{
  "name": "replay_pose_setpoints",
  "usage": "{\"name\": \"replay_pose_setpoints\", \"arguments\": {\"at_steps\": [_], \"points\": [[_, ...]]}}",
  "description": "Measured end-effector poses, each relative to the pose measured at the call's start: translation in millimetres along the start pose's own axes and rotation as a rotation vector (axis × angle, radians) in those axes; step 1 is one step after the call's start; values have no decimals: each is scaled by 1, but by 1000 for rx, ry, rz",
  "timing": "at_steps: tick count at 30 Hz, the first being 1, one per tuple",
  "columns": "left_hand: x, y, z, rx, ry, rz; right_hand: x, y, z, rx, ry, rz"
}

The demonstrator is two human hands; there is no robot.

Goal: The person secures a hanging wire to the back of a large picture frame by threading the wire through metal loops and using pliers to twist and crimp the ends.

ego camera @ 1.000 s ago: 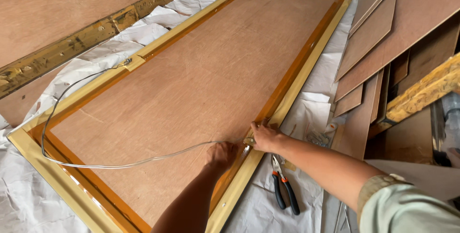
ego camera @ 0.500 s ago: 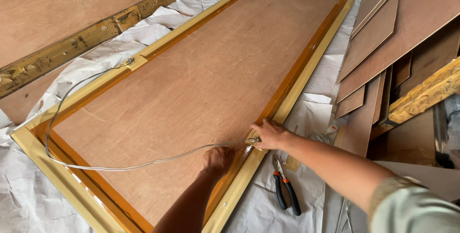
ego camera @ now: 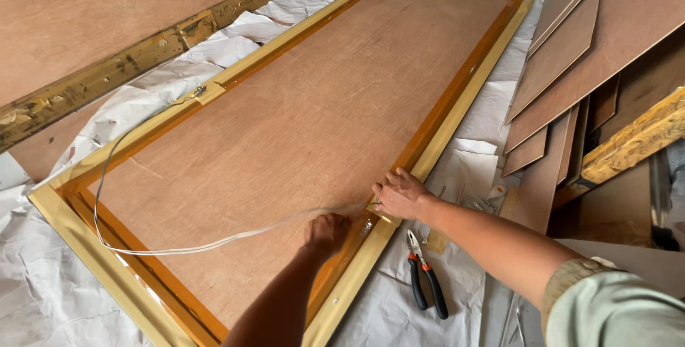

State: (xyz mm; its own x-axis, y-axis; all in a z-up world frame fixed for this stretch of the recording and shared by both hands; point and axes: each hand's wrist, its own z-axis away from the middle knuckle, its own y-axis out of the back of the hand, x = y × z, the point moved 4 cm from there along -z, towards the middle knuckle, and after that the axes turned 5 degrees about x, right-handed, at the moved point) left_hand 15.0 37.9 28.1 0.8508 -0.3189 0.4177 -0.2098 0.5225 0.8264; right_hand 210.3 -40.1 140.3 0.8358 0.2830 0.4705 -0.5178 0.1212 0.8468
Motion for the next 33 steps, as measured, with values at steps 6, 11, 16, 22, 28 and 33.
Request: {"name": "replay_pose_setpoints", "arguments": {"at_steps": [6, 11, 16, 22, 28, 33], "points": [[-4, 44, 33, 106, -219, -105, -4, -6, 3, -131, -186, -112], [-22, 71, 53, 1, -38, -164, 21, 17, 33, -220, -359, -480], [-16, 64, 49, 19, -61, -274, 34, 79, 59, -152, -212, -489], [-8, 21, 8, 184, -186, -456, 26, 52, 43, -139, -110, -661], [79, 8, 62, 312, -511, -567, 26, 19, 37, -61, -108, -761], [92, -51, 5, 237, -454, -278, 16, 62, 42, -107, -108, -682]]}}
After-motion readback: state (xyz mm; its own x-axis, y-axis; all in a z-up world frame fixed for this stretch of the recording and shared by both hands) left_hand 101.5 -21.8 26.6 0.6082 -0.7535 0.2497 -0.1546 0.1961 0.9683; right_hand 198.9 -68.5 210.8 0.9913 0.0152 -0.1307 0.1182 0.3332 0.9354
